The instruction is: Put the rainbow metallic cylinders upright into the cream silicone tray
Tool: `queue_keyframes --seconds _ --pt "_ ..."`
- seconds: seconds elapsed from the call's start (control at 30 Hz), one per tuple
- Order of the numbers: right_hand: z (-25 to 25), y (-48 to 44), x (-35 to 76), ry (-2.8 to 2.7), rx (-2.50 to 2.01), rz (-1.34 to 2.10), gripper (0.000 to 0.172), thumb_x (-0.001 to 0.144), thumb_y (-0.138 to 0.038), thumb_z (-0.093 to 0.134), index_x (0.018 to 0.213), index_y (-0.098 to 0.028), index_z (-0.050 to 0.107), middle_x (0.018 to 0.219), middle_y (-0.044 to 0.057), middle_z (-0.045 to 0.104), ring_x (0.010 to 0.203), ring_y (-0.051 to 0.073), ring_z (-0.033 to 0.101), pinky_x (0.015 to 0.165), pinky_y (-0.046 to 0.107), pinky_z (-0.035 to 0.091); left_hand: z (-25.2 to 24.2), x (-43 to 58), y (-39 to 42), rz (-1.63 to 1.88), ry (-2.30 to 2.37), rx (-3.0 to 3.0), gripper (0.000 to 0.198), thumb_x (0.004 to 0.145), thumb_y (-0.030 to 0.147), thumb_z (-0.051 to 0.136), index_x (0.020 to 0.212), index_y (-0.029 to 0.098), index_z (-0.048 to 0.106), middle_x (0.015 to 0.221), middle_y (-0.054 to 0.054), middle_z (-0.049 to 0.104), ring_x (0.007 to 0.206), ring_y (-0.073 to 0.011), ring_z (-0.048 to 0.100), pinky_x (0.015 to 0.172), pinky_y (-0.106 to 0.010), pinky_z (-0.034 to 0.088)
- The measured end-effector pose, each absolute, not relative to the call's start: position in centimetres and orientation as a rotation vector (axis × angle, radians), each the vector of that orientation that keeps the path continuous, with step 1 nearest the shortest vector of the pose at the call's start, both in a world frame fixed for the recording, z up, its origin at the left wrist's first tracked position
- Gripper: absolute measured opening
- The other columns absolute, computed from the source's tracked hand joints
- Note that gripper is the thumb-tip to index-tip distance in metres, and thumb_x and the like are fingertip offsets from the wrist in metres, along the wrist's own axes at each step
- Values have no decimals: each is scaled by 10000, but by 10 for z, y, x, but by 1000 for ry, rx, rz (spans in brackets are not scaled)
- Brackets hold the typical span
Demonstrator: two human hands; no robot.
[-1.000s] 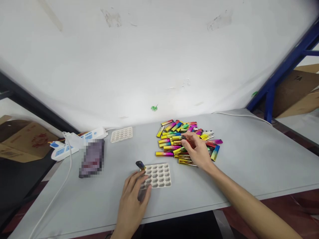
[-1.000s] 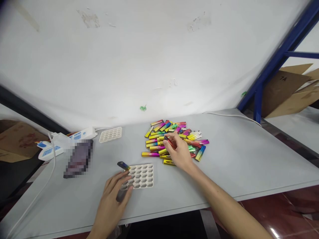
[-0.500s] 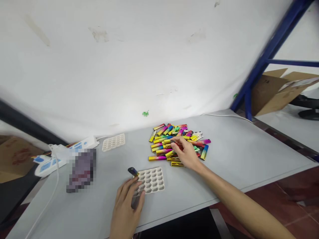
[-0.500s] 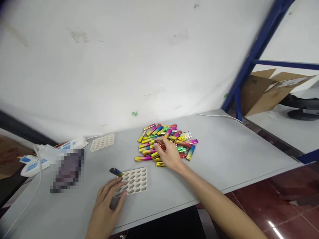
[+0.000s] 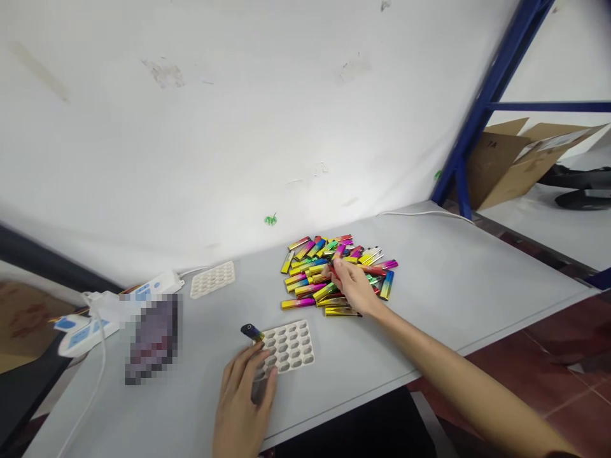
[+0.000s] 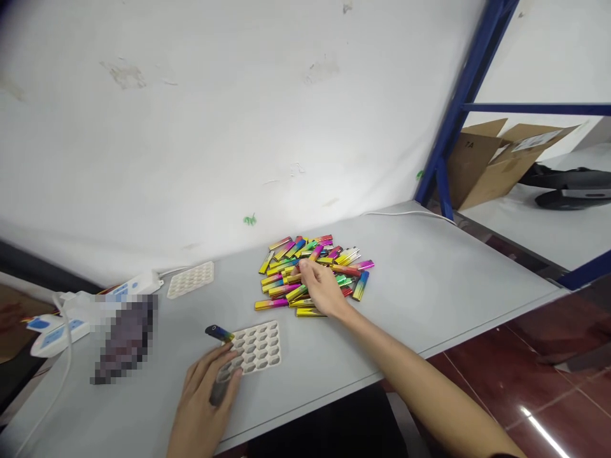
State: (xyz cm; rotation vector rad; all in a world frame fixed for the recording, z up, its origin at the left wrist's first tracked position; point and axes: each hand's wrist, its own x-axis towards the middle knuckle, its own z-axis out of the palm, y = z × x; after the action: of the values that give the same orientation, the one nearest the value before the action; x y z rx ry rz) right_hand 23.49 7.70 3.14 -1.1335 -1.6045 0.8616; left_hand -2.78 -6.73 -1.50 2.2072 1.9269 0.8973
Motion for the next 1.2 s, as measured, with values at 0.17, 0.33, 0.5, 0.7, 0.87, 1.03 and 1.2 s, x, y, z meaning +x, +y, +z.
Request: queue_keyframes --seconds 0.17,0.33,0.5,0.7,0.87,1.03,1.2 --pt "33 77 236 -1382 -1136 1178 661 974 -603 277 449 -213 376 393 -39 278 385 94 254 444 271 210 -14 -26 -69 862 1951 2177 260 938 366 537 1175 280 602 1299 -69 579 1222 -288 497 993 -534 488" --pt "27 79 237 -1264 -1062 1270 614 978 -543 304 460 -225 384 358 -46 248 344 91 213 425 279 162 -13 -26 -70 864 1951 2184 259 941 348 536 1185 282 594 1305 -63 571 1235 -278 488 1012 -517 478" --pt "23 82 237 -1139 -1037 1350 595 958 -583 346 489 -224 422 366 -53 242 344 87 193 422 273 134 -14 -27 -70 852 1949 2201 252 942 338 537 1179 275 598 1297 -68 576 1225 -280 496 1002 -514 483" --pt "21 83 235 -1127 -1051 1367 619 931 -636 369 475 -219 415 363 -56 238 345 80 182 416 262 130 -13 -25 -69 860 1942 2223 253 942 328 539 1183 270 591 1294 -70 580 1226 -280 494 1003 -519 479" --pt "20 82 236 -1177 -1064 1344 607 938 -609 362 479 -218 426 365 -54 250 344 81 194 414 261 141 -13 -26 -70 872 1935 2233 259 940 323 543 1191 275 588 1292 -66 582 1230 -277 496 993 -503 486" --pt "27 78 235 -1183 -1096 1326 621 918 -683 357 561 -198 507 387 -57 277 366 85 226 414 254 149 -13 -25 -70 896 1929 2225 258 934 335 549 1182 276 593 1293 -62 584 1222 -276 508 1002 -500 478" --pt "30 75 233 -1233 -1069 1317 620 920 -702 326 663 -187 557 427 -55 319 393 93 266 417 250 190 -14 -26 -71 872 1951 2200 272 932 360 545 1188 287 598 1298 -54 589 1210 -278 519 977 -492 498"
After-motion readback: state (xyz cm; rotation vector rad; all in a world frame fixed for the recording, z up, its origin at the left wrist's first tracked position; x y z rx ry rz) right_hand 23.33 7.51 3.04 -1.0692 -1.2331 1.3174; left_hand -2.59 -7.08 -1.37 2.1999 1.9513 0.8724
